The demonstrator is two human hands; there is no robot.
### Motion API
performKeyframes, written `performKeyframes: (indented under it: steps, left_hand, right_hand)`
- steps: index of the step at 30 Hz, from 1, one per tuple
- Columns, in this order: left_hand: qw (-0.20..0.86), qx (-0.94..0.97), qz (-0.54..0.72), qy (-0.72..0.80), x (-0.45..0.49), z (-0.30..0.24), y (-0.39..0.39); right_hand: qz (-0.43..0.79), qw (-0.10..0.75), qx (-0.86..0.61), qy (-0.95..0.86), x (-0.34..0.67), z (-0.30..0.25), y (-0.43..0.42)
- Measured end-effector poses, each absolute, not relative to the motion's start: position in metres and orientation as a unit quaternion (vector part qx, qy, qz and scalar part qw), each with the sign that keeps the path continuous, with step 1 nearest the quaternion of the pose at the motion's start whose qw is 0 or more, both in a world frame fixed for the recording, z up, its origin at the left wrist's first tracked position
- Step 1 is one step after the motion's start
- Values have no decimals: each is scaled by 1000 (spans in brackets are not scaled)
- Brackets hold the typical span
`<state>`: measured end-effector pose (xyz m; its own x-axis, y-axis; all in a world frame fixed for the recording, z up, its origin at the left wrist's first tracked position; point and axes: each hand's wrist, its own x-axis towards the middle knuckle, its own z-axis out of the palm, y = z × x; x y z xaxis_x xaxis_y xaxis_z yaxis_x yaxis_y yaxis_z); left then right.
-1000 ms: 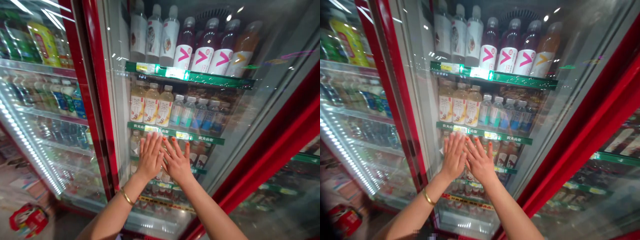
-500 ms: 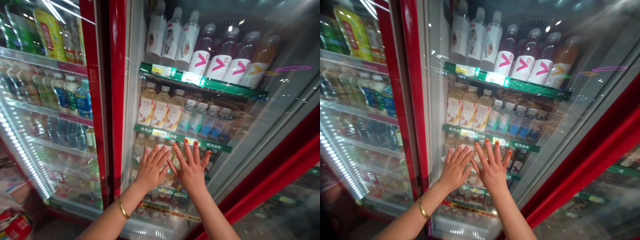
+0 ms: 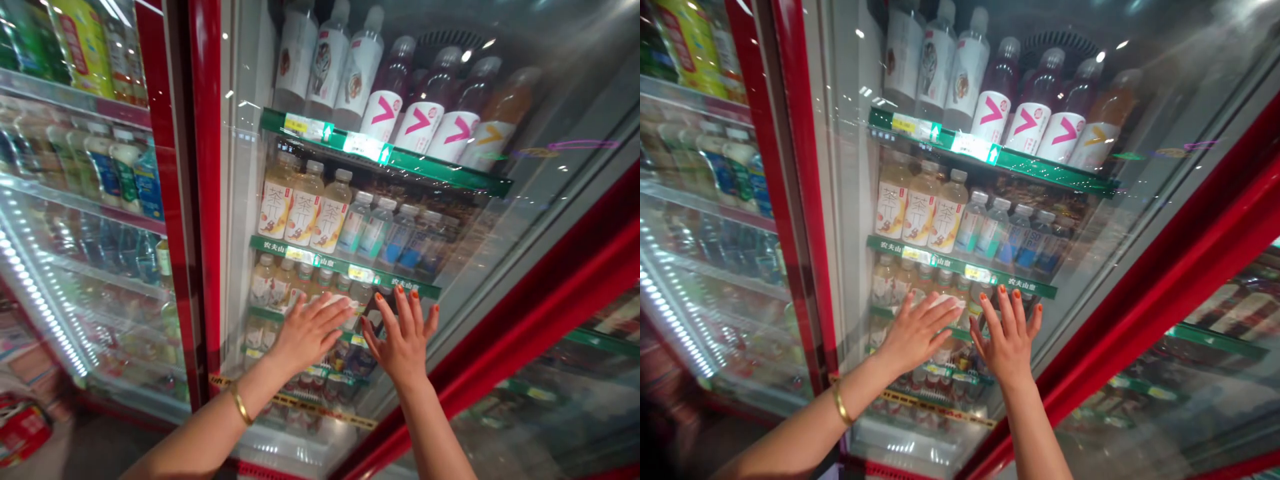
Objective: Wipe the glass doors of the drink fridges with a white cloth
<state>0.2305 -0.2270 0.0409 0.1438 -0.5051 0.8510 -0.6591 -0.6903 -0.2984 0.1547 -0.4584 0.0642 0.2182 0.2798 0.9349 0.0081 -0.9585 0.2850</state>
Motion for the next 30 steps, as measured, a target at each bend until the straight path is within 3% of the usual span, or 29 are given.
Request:
performKeyframes:
  steps: [3, 6, 9, 12, 16, 19, 22, 26, 30]
  left_hand:
    - [160, 801, 517, -257, 240, 38, -202]
    - [228, 800, 521, -190, 245, 72, -214]
    - [162, 789, 505, -310, 231, 81, -255]
    - [83, 758, 490, -421, 212, 44, -266]
    - [129, 771, 542, -309, 222, 16, -218]
    - [190, 771, 576, -194, 243, 52, -211]
    - [217, 786, 552, -174, 238, 79, -255]
    - [83, 796, 501, -330, 207, 25, -294]
    - [87, 805, 516, -281, 213, -30, -235]
  right_hand:
    - [622, 110, 772, 75, 155, 61, -470]
    - [625, 110, 770, 66, 160, 57, -476]
    - [635, 85, 764, 82, 163, 53, -478]
    - [641, 60, 759, 95, 162, 50, -480]
    - [643, 51, 758, 94, 160, 50, -479]
    - [650, 44, 751, 102, 161, 51, -477]
    - [652, 40, 749, 108, 159, 53, -478]
    - [639, 33, 759, 120, 156, 53, -481]
    - [638, 46, 760, 119, 156, 52, -481]
